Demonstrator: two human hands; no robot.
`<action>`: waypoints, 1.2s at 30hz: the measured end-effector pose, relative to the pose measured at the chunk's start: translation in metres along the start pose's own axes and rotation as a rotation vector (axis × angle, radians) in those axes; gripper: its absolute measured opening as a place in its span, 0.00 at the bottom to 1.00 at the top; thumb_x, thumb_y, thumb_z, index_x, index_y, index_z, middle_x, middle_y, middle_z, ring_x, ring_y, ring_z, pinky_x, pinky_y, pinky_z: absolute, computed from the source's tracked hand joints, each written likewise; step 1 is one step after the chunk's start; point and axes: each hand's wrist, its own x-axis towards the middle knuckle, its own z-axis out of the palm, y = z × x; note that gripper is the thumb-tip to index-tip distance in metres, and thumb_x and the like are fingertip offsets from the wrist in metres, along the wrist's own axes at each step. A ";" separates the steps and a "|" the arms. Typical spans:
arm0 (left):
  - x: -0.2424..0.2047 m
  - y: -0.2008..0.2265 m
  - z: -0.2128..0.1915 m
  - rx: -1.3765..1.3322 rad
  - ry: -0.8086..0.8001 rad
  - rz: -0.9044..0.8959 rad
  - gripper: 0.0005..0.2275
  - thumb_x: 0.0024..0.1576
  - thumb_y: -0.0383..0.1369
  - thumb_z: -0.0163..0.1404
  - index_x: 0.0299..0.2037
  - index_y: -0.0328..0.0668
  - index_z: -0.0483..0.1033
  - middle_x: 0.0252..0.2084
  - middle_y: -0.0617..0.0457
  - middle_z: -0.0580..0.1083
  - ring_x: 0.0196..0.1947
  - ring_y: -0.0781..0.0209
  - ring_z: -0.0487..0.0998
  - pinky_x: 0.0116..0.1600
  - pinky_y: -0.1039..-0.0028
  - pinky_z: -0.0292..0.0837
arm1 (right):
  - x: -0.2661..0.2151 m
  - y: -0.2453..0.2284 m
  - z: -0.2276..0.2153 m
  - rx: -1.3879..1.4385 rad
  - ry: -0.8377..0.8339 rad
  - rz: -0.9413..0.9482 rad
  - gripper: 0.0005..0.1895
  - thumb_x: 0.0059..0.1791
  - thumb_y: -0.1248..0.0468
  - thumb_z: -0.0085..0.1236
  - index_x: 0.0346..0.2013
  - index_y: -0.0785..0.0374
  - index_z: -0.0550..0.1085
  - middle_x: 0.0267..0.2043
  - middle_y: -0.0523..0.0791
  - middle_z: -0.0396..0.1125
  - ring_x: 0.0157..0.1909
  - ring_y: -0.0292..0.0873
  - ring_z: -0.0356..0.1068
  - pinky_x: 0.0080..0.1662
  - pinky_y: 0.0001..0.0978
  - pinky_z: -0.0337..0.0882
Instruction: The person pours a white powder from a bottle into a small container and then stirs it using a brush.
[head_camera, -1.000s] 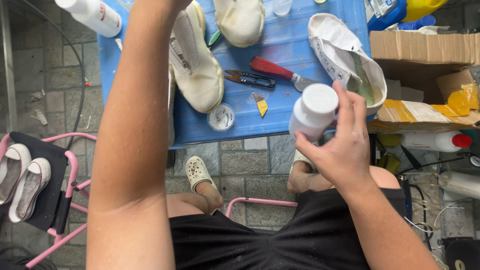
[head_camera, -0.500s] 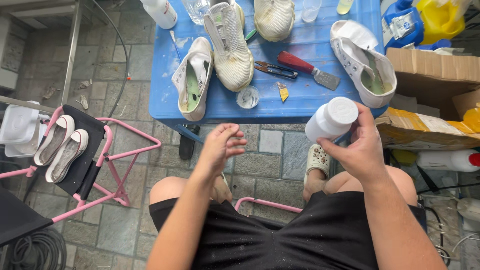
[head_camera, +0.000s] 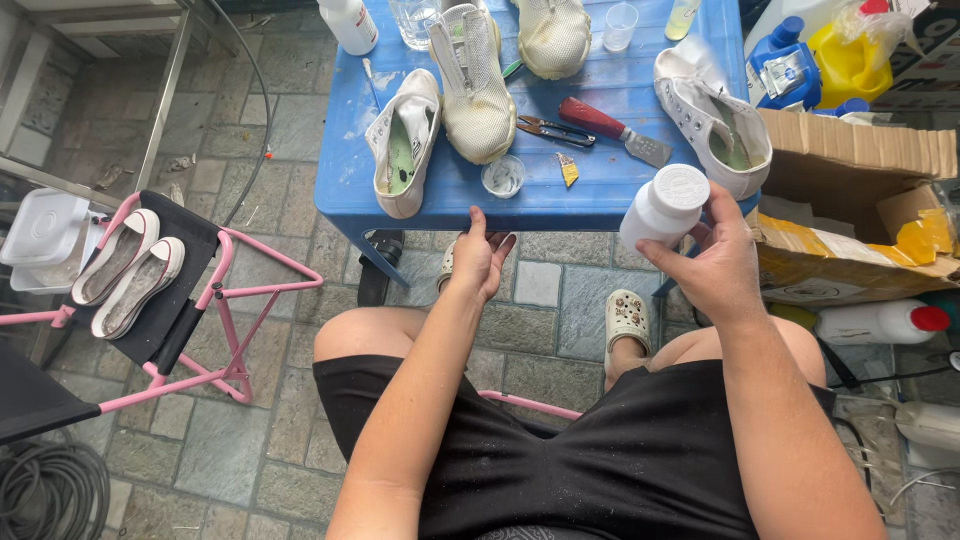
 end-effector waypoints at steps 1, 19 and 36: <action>-0.002 -0.001 0.001 0.002 0.023 -0.001 0.28 0.63 0.48 0.45 0.61 0.28 0.57 0.58 0.36 0.69 0.57 0.43 0.73 0.65 0.51 0.70 | -0.002 0.001 -0.001 0.017 -0.003 0.001 0.40 0.41 0.68 0.74 0.65 0.63 0.65 0.63 0.48 0.68 0.67 0.43 0.69 0.68 0.41 0.69; -0.096 -0.034 -0.008 -0.116 0.127 -0.018 0.25 0.64 0.44 0.43 0.61 0.29 0.55 0.60 0.39 0.66 0.59 0.47 0.72 0.68 0.48 0.67 | -0.012 0.005 0.001 -0.005 -0.050 -0.029 0.42 0.42 0.67 0.74 0.66 0.64 0.63 0.63 0.49 0.67 0.68 0.43 0.68 0.69 0.41 0.68; -0.152 0.033 0.068 1.470 0.195 0.975 0.27 0.50 0.46 0.66 0.46 0.36 0.64 0.46 0.46 0.68 0.50 0.46 0.68 0.55 0.55 0.57 | -0.010 -0.006 0.012 0.068 -0.050 0.022 0.37 0.44 0.67 0.73 0.64 0.64 0.65 0.62 0.46 0.67 0.67 0.42 0.68 0.69 0.40 0.68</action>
